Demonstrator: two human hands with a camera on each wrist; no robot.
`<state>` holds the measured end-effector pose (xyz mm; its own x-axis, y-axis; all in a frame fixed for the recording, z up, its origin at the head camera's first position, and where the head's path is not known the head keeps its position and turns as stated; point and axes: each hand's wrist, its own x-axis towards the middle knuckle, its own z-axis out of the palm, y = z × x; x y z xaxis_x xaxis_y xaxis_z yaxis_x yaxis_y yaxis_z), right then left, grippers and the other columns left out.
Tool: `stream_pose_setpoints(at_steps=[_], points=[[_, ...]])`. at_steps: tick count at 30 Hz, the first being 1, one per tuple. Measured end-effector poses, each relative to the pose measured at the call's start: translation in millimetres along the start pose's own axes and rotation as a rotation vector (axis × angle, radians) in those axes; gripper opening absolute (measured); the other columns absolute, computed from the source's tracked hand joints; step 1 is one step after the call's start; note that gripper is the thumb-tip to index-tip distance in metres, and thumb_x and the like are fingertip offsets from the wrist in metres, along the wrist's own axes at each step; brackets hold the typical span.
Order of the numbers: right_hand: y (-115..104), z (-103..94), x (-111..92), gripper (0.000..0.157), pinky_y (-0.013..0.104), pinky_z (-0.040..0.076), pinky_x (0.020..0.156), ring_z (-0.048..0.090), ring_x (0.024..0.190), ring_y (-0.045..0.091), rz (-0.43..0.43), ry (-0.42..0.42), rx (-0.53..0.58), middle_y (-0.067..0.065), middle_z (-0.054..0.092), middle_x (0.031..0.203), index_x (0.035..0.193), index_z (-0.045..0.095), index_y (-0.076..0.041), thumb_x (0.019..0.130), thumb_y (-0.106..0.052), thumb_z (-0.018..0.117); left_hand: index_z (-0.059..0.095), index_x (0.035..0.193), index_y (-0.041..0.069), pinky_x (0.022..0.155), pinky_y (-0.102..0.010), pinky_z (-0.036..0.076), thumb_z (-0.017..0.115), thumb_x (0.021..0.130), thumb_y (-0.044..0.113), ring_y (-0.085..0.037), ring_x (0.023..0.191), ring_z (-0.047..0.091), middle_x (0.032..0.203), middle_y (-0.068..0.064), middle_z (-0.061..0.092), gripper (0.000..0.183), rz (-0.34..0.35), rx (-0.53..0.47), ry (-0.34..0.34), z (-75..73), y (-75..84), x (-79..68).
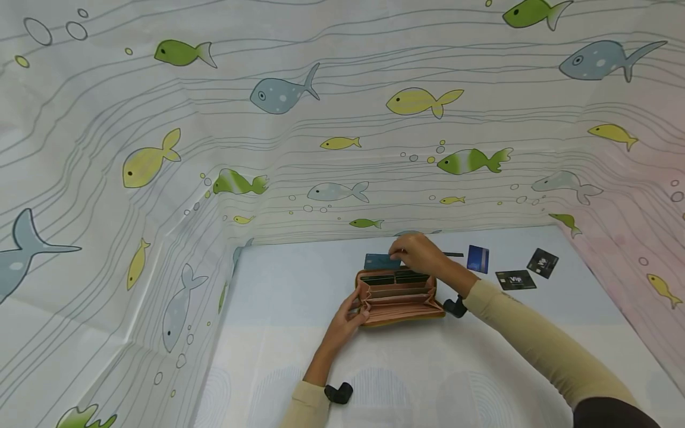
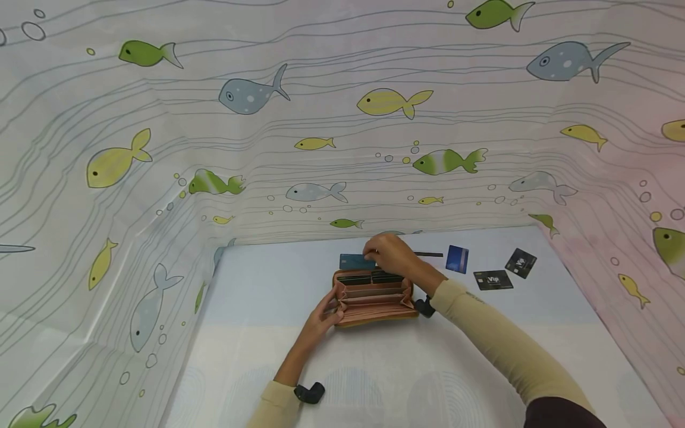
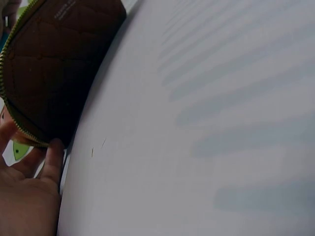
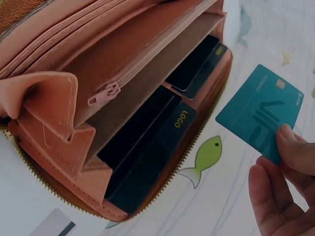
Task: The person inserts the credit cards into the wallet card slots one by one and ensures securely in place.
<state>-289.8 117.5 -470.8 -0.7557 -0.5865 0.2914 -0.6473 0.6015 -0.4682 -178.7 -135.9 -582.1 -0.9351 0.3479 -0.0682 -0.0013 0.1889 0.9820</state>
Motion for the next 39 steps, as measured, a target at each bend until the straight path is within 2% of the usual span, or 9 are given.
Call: stream_pose_setpoints(at_steps=[8,15,17,21,24,29,33,39], points=[[3,9.6,5,0.009,0.035,0.057,0.074,0.072,0.084,0.020,0.007,-0.010,0.036,0.007,0.076,0.094,0.096,0.079,-0.006,0.089,-0.007,0.074,0.020,0.160,0.011,0.096,-0.028,0.049,0.056,0.102,0.016,-0.039,0.140,0.040,0.160,-0.021,0.028,0.069,-0.003,-0.004,-0.018,-1.7,0.7,-0.4],[7,16.3,7,0.009,0.034,0.057,0.075,0.071,0.085,0.018,0.035,-0.062,0.034,0.006,0.076,0.097,0.097,0.079,-0.008,0.091,-0.009,0.072,0.021,0.159,0.005,0.099,-0.032,0.048,0.056,0.102,0.014,-0.044,0.138,0.040,0.156,-0.025,0.033,0.068,0.013,0.016,-0.012,-1.3,0.3,0.1],[7,17.6,6,0.009,0.033,0.057,0.073,0.071,0.084,0.017,0.035,-0.071,0.026,0.006,0.076,0.097,0.097,0.079,-0.008,0.091,-0.009,0.072,0.022,0.159,0.005,0.100,-0.034,0.047,0.056,0.101,0.014,-0.044,0.137,0.041,0.155,-0.025,0.034,0.068,0.014,0.021,-0.005,-0.7,-4.0,2.0],[7,19.2,6,0.009,0.031,0.056,0.071,0.069,0.077,0.013,0.043,-0.080,0.017,0.006,0.075,0.096,0.097,0.078,-0.008,0.091,-0.009,0.073,0.025,0.160,0.010,0.099,-0.037,0.048,0.057,0.101,0.014,-0.042,0.137,0.042,0.155,-0.022,0.036,0.067,0.020,0.021,0.037,2.4,-22.9,7.7],[7,19.9,5,0.009,0.034,0.056,0.074,0.070,0.081,0.016,0.051,-0.085,0.005,0.006,0.075,0.097,0.097,0.078,-0.007,0.091,-0.009,0.073,0.025,0.160,0.019,0.100,-0.037,0.048,0.058,0.101,0.018,-0.037,0.138,0.043,0.157,-0.016,0.035,0.067,0.016,0.024,0.061,4.0,-35.9,11.6],[5,22.8,5,0.009,0.038,0.057,0.081,0.071,0.093,0.022,0.064,-0.102,-0.013,0.006,0.075,0.099,0.098,0.078,-0.006,0.091,-0.008,0.072,0.028,0.159,0.025,0.101,-0.036,0.047,0.060,0.100,0.023,-0.031,0.138,0.044,0.157,-0.011,0.037,0.067,0.024,0.017,0.068,3.7,-38.6,11.7],[2,24.2,5,0.010,0.039,0.057,0.080,0.071,0.091,0.022,0.061,-0.107,-0.017,0.006,0.075,0.097,0.098,0.078,-0.005,0.092,-0.007,0.071,0.027,0.160,0.023,0.101,-0.037,0.048,0.060,0.101,0.025,-0.033,0.137,0.044,0.157,-0.013,0.036,0.067,0.039,0.020,0.058,3.5,-38.6,10.9],[1,24.5,7,0.009,0.038,0.057,0.079,0.071,0.088,0.021,0.039,-0.110,-0.025,0.006,0.074,0.094,0.096,0.078,-0.005,0.091,-0.006,0.071,0.028,0.159,0.026,0.105,-0.040,0.045,0.060,0.101,0.026,-0.029,0.138,0.044,0.159,-0.010,0.035,0.067,0.025,0.023,0.063,3.3,-40.5,10.7]])
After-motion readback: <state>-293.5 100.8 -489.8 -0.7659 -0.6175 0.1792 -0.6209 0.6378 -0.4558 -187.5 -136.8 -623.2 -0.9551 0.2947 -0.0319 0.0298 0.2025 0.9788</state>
